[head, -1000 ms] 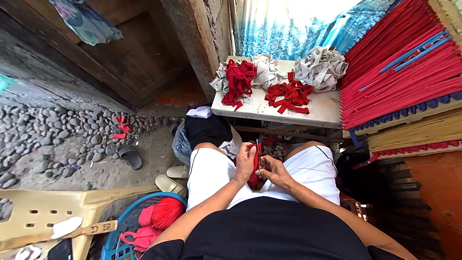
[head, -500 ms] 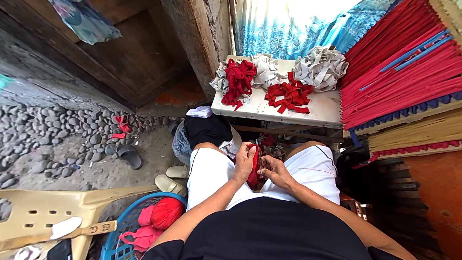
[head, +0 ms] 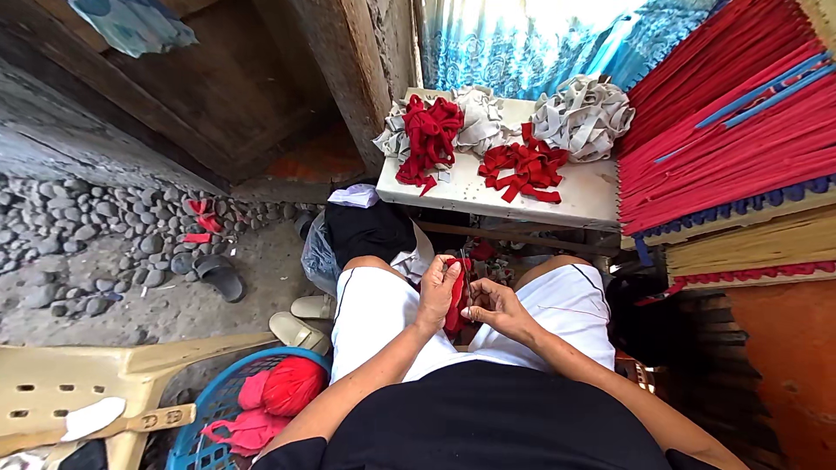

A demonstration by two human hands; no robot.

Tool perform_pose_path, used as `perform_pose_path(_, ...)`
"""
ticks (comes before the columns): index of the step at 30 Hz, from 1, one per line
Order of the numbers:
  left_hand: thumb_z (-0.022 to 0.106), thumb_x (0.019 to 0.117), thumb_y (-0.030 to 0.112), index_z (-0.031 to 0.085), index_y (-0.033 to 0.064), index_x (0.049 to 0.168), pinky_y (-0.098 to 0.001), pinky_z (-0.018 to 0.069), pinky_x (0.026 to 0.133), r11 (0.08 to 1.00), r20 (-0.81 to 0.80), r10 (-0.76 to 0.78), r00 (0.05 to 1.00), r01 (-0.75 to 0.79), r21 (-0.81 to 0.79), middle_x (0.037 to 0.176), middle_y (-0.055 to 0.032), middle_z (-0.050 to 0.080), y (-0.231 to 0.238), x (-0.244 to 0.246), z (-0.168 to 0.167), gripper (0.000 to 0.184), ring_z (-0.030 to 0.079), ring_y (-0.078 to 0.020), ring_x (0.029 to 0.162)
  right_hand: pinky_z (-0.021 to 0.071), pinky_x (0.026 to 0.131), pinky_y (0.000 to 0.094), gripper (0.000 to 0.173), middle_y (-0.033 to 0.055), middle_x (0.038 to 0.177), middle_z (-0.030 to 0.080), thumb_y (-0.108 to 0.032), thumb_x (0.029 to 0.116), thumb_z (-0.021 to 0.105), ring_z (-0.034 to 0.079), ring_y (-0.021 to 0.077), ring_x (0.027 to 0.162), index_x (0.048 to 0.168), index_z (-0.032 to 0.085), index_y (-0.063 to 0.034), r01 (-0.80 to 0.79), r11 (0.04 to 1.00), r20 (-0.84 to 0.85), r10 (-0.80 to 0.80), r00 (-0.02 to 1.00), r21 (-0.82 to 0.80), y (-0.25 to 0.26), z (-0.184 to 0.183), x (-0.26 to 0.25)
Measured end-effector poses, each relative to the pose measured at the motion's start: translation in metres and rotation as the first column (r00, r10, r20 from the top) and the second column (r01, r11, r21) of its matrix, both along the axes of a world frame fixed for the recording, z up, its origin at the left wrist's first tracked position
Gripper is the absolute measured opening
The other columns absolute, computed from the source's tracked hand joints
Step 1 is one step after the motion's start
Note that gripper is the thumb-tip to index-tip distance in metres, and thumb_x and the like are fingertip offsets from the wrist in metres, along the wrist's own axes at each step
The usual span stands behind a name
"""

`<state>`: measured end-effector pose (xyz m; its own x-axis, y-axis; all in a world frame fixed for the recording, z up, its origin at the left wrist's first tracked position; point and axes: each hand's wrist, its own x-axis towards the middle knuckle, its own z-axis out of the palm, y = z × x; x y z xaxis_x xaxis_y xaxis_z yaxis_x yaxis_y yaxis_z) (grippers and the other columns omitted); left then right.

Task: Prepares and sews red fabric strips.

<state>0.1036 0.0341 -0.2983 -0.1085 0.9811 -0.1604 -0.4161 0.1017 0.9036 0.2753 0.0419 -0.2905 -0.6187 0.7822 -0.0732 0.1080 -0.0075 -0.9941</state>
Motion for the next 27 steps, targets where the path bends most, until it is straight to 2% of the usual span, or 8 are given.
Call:
perform_pose_path(4, 0.055, 0.1057, 0.012, 0.06, 0.0049, 0.113, -0.0218, 0.0437, 0.047, 1.0, -0.055, 0.016, 0.998, -0.017, -0.011, 0.069, -0.002, 0.057, -0.0004, -0.0011, -0.0007, 0.011, 0.047, -0.007, 0.049, 0.0567, 0.072, 0.0223, 0.037, 0.0022, 0.094, 0.069, -0.024, 0.0919, 0.075, 0.066, 0.0055, 0.076, 0.116, 0.062, 0.0005, 0.003, 0.999, 0.044, -0.005, 0.999, 0.045, -0.0042, -0.0024, -0.0032)
perform_pose_path(9, 0.056, 0.1055, 0.013, 0.061, 0.004, 0.113, -0.0244, 0.0504, 0.056, 1.0, -0.128, -0.002, 0.992, 0.0, -0.013, 0.072, -0.0028, 0.062, -0.002, -0.001, -0.0007, 0.013, 0.057, -0.0085, 0.057, 0.0567, 0.074, 0.0227, 0.036, 0.0031, 0.094, 0.07, -0.022, 0.0926, 0.074, 0.066, 0.0061, 0.078, 0.116, 0.062, 0.0016, 0.042, 0.997, 0.055, -0.045, 0.998, 0.058, -0.0013, -0.003, -0.0049)
perform_pose_path(17, 0.057, 0.105, 0.013, 0.061, 0.004, 0.113, -0.0263, 0.0523, 0.059, 1.0, -0.181, -0.006, 0.983, 0.005, -0.004, 0.07, -0.0022, 0.061, -0.0018, -0.0008, -0.0014, 0.013, 0.058, -0.0092, 0.059, 0.057, 0.074, 0.0229, 0.033, 0.0034, 0.092, 0.07, -0.017, 0.0924, 0.074, 0.067, 0.0062, 0.077, 0.115, 0.062, 0.0023, 0.057, 0.996, 0.062, -0.061, 0.996, 0.062, 0.0012, -0.0085, -0.0047)
perform_pose_path(23, 0.055, 0.1057, 0.015, 0.06, 0.0051, 0.113, -0.0231, 0.0438, 0.049, 0.997, -0.097, -0.033, 0.995, 0.026, -0.07, 0.067, -0.0009, 0.055, -0.0003, -0.0033, -0.0009, 0.013, 0.048, -0.0072, 0.05, 0.0579, 0.072, 0.0244, 0.027, 0.0028, 0.089, 0.069, -0.01, 0.0939, 0.069, 0.066, 0.0071, 0.073, 0.116, 0.061, 0.003, 0.063, 0.998, 0.067, -0.063, 0.996, 0.014, 0.0014, -0.0082, -0.0039)
perform_pose_path(27, 0.052, 0.1071, 0.013, 0.059, 0.0046, 0.111, -0.0195, 0.0386, 0.042, 0.991, 0.075, -0.026, 0.997, 0.035, -0.129, 0.06, -0.0009, 0.048, 0.001, -0.0063, 0.0013, 0.012, 0.041, -0.0054, 0.043, 0.0579, 0.071, 0.0238, 0.027, 0.0028, 0.089, 0.069, -0.01, 0.0958, 0.066, 0.066, 0.0068, 0.073, 0.119, 0.061, 0.0036, 0.04, 0.999, 0.087, -0.042, 0.995, 0.021, 0.0014, -0.0017, -0.0006)
